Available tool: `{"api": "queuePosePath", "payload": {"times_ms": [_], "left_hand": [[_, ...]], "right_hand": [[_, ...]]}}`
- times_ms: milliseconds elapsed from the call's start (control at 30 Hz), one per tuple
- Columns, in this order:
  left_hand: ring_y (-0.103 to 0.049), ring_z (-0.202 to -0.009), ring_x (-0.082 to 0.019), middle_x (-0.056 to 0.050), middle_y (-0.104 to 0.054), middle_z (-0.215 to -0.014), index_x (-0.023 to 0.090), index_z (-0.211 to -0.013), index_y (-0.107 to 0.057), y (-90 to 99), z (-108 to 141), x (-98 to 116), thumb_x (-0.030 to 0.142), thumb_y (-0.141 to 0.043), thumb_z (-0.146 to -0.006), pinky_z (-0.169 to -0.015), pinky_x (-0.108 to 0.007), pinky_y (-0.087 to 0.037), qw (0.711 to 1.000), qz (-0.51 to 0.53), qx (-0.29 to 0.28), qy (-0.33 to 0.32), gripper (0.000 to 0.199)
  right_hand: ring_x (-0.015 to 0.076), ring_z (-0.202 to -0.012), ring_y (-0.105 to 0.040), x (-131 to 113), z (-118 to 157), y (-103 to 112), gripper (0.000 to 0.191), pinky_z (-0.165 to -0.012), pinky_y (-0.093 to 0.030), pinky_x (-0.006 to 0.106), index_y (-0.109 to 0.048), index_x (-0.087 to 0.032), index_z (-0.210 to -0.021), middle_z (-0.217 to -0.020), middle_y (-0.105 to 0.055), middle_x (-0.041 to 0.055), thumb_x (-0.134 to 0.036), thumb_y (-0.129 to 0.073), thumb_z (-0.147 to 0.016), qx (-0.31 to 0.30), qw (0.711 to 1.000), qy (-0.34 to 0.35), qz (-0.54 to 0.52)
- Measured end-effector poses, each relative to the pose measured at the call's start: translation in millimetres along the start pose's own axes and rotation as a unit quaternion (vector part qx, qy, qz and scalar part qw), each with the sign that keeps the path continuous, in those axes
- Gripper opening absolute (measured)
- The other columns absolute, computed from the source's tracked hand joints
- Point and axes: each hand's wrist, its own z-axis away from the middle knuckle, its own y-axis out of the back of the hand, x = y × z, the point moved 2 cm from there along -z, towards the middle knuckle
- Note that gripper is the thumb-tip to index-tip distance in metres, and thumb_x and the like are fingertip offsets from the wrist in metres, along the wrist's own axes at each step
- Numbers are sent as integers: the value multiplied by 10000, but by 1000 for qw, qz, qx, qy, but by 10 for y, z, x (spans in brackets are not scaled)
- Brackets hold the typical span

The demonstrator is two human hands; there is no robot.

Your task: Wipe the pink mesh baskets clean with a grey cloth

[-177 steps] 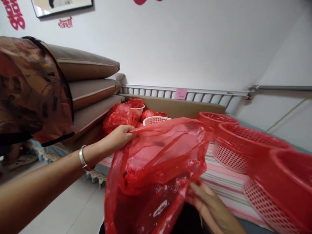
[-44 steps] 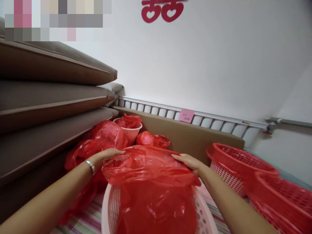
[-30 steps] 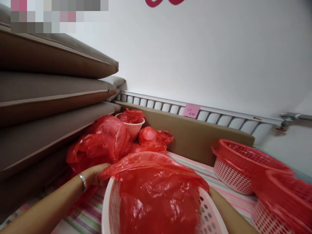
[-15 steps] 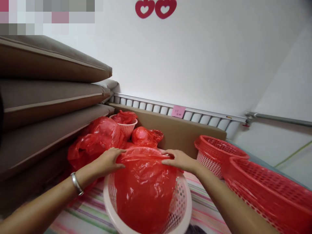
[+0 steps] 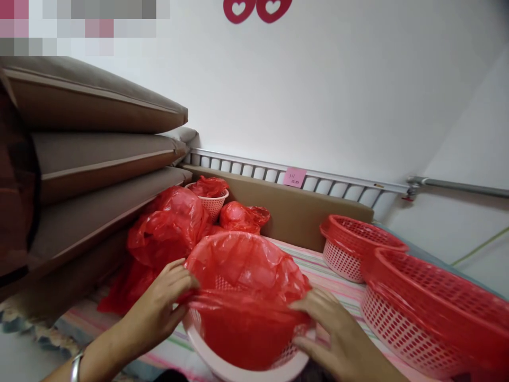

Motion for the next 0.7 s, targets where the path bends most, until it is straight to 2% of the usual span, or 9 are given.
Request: {"api": "queuePosePath", "payload": {"times_ms": [67,167,233,300,367,467,600,700], "left_hand": [[-593,-1024,-211,-48,-663,-1031,245,-1111,-542,22,145,-5,239,-533,-848,-1041,-442,-380,999,-23,-9,-24,263],[-546,-1158,-292,-103,-620,-1214,277,-1286,-469,101,252,3,503,-661,-743,-909,-413,-509,997,-58,-32,-28,620],[-569,-1133,-292,-109,-621,-1221,284,-1326,-439,161,240,46,565,-675,-695,-909,-421,-510,997,-51,-53,-31,730],[-586,-1104,-270,-103,-623,-1212,284,-1338,-427,199,188,107,565,-672,-697,-986,-458,-447,996,-28,-72,-44,741],[-580,-1100,-247,-83,-624,-1191,288,-1324,-441,198,126,156,518,-677,-720,-1059,-491,-354,995,-4,-85,-47,688],[-582,-1055,-206,-36,-644,-1083,283,-1225,-517,139,41,186,396,-700,-749,-1100,-503,-260,995,22,-88,-30,522],[-592,-895,-139,33,-639,-880,242,-958,-584,44,-8,197,143,-634,-786,-1095,-470,-227,998,14,-53,-13,204],[-563,-763,-111,48,-606,-766,219,-851,-563,-40,68,201,82,-527,-830,-1084,-470,-238,999,-17,-16,-36,144]], "right_hand": [[251,-1039,-575,-3,133,-55,408,-912,-458,405,-592,-285,-1096,-1079,-643,59,-489,-660,-750,37,997,62,31],[246,-957,-608,-11,233,-99,486,-902,-475,414,-580,-282,-1105,-1026,-657,54,-524,-698,-701,69,990,114,45],[228,-879,-618,-24,230,-108,448,-927,-460,437,-584,-271,-1059,-944,-660,36,-511,-704,-701,70,989,127,34],[206,-823,-610,-35,196,-114,342,-953,-437,452,-577,-256,-1017,-870,-646,19,-420,-693,-740,82,987,134,25],[186,-800,-596,-39,160,-128,219,-957,-426,443,-565,-239,-992,-830,-628,12,-252,-630,-783,112,983,142,24],[166,-770,-574,-52,159,-180,254,-929,-435,421,-556,-220,-968,-794,-607,10,-85,-526,-756,157,974,164,24],[148,-694,-551,-91,283,-262,305,-862,-459,408,-557,-204,-992,-741,-600,0,-58,-529,-725,183,964,190,40],[147,-679,-566,-133,414,-291,326,-792,-466,376,-570,-206,-1000,-743,-636,6,-54,-534,-714,201,956,203,63]]}}
